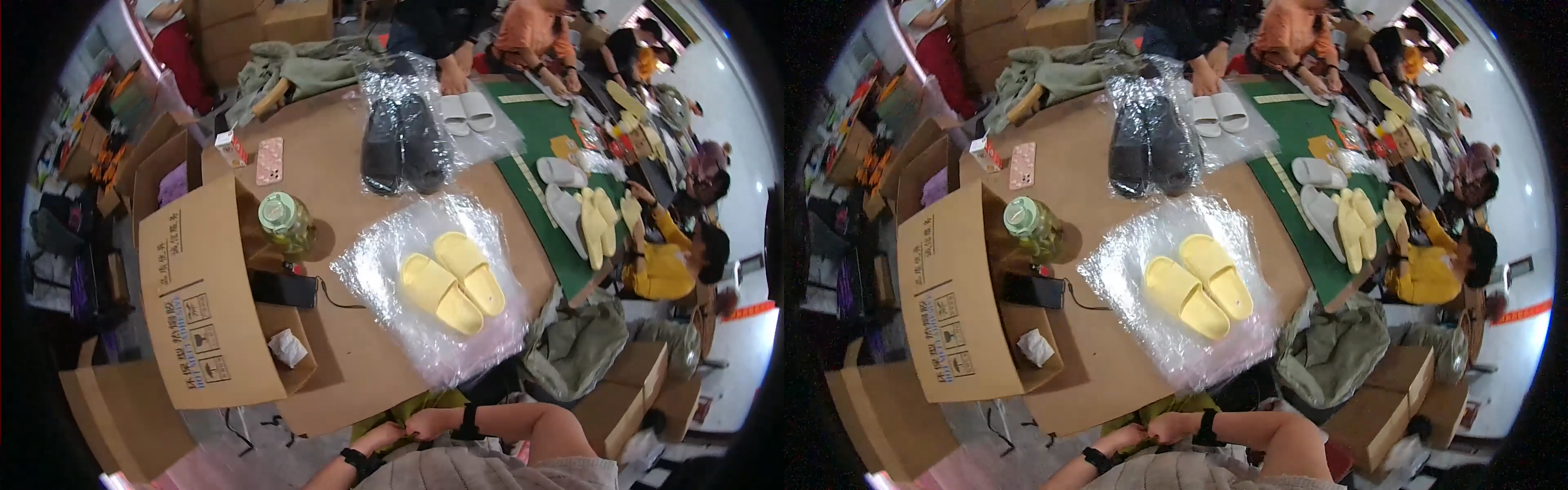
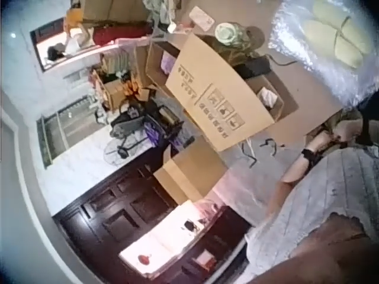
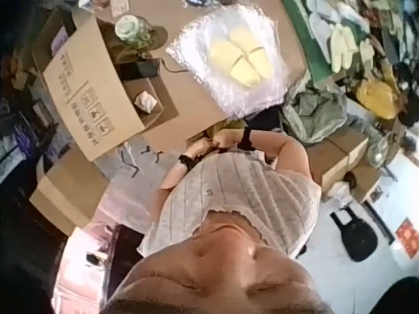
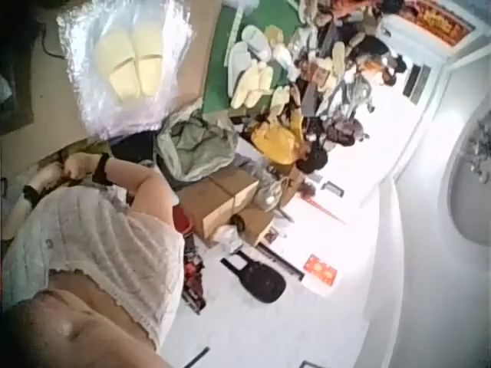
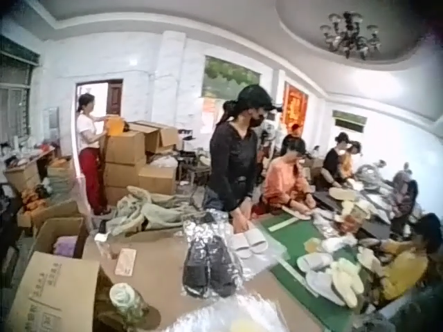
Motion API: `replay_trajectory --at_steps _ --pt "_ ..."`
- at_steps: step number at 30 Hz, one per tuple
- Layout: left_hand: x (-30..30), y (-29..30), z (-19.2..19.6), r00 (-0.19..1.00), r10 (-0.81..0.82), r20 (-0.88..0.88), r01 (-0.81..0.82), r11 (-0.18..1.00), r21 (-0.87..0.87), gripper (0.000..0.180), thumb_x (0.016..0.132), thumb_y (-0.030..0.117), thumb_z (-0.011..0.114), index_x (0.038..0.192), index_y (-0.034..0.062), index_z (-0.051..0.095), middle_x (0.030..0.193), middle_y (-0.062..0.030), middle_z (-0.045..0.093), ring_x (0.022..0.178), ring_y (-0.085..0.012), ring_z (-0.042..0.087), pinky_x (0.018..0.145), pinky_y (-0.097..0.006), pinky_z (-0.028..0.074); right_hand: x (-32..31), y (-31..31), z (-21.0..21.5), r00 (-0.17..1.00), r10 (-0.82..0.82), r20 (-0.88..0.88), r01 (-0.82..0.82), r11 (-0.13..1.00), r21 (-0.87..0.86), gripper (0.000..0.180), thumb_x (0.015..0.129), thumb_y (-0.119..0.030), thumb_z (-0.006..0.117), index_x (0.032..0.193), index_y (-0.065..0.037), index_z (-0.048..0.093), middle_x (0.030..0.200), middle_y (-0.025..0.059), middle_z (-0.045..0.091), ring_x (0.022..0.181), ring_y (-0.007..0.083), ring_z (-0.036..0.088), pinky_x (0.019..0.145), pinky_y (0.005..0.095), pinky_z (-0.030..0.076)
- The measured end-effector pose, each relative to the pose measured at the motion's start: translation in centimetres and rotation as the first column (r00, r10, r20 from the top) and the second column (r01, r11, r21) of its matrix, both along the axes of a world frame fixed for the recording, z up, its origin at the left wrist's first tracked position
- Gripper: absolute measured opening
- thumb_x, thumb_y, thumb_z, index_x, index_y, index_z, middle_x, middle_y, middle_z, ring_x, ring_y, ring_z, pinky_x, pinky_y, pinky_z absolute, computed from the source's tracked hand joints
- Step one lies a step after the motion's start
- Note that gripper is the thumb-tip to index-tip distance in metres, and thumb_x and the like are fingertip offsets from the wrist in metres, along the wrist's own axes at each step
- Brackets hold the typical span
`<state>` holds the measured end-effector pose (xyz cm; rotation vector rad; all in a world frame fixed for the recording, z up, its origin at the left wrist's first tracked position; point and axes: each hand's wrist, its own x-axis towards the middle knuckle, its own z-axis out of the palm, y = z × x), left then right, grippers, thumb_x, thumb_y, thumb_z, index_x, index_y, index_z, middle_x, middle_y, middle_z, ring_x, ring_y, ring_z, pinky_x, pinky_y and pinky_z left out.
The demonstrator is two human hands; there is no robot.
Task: The recorder is sorting and packaging various colored slippers into plastic bags in a manufacturing or warehouse setting.
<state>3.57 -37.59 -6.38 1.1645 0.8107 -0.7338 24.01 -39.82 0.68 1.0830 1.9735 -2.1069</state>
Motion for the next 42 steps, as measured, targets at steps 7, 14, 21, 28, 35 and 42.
replay_trajectory --at_steps 7,14,21,28,35,42 --pt "12.3 -0.7 4.5 0.883 0.457 0.109 -0.400 0.853 -0.334 0.044 0.098 0.040 0.058 0.116 0.0007 0.068 0.097 -0.0115 0.072 0.087 -0.0206 0.064 0.079 -0.037 0.052 13.3 -4.1 -2.1 0.984 0.140 0.107 -0.133 0.988 -0.073 0.029 0.093 -0.027 0.056 0.103 -0.001 0.063 0.105 0.0196 0.064 0.096 0.0378 0.062 0.080 0.0457 0.049" --pt "21.7 -1.9 0.4 0.968 -0.100 0.232 0.107 0.994 -0.018 0.046 0.096 0.027 0.060 0.134 0.0011 0.058 0.126 -0.0152 0.064 0.112 -0.0209 0.058 0.099 -0.034 0.045 26.1 -6.2 -1.8 0.975 -0.162 0.152 0.185 0.971 -0.151 0.047 0.095 -0.027 0.060 0.136 -0.002 0.055 0.131 0.0199 0.059 0.118 0.0354 0.057 0.102 0.0393 0.045" --pt "22.5 -4.6 -3.2 0.775 0.529 0.345 -0.419 0.840 -0.345 0.051 0.099 0.028 0.056 0.144 0.0050 0.048 0.142 -0.0159 0.054 0.127 -0.0247 0.051 0.107 -0.034 0.040 30.1 -6.4 -3.6 0.915 -0.402 -0.048 0.403 0.915 0.019 0.042 0.096 -0.017 0.061 0.137 -0.007 0.056 0.127 0.0153 0.062 0.115 0.0289 0.060 0.099 0.0374 0.047" --pt "20.6 -0.9 -3.8 0.896 -0.003 0.445 -0.074 0.985 0.156 0.051 0.102 0.033 0.052 0.144 0.0051 0.045 0.137 -0.0194 0.057 0.121 -0.0303 0.055 0.103 -0.035 0.043 31.5 -5.5 -4.9 0.890 -0.442 -0.111 0.421 0.891 -0.171 0.032 0.098 -0.020 0.064 0.126 -0.004 0.064 0.111 0.0117 0.068 0.093 0.0155 0.064 0.082 0.0306 0.052" --pt "19.6 -1.8 5.7 0.933 -0.343 0.111 0.238 0.816 0.526 0.039 0.101 0.038 0.053 0.129 0.0124 0.062 0.089 -0.0113 0.073 0.085 -0.0260 0.070 0.079 -0.035 0.054 30.5 -7.0 1.4 0.841 -0.421 -0.341 0.493 0.855 0.161 0.021 0.095 -0.011 0.067 0.115 -0.004 0.069 0.097 0.0085 0.071 0.085 0.0192 0.068 0.076 0.0300 0.053" --pt "18.2 -3.0 11.3 0.750 0.324 0.576 -0.552 0.786 0.277 0.024 0.099 0.022 0.061 0.112 0.0039 0.070 0.099 -0.0110 0.073 0.089 -0.0231 0.070 0.080 -0.031 0.053 31.1 -8.6 6.3 0.722 -0.471 -0.507 0.680 0.346 0.646 0.018 0.082 -0.001 0.074 0.099 -0.005 0.074 0.089 0.0066 0.071 0.078 0.0232 0.067 0.066 0.0322 0.051"
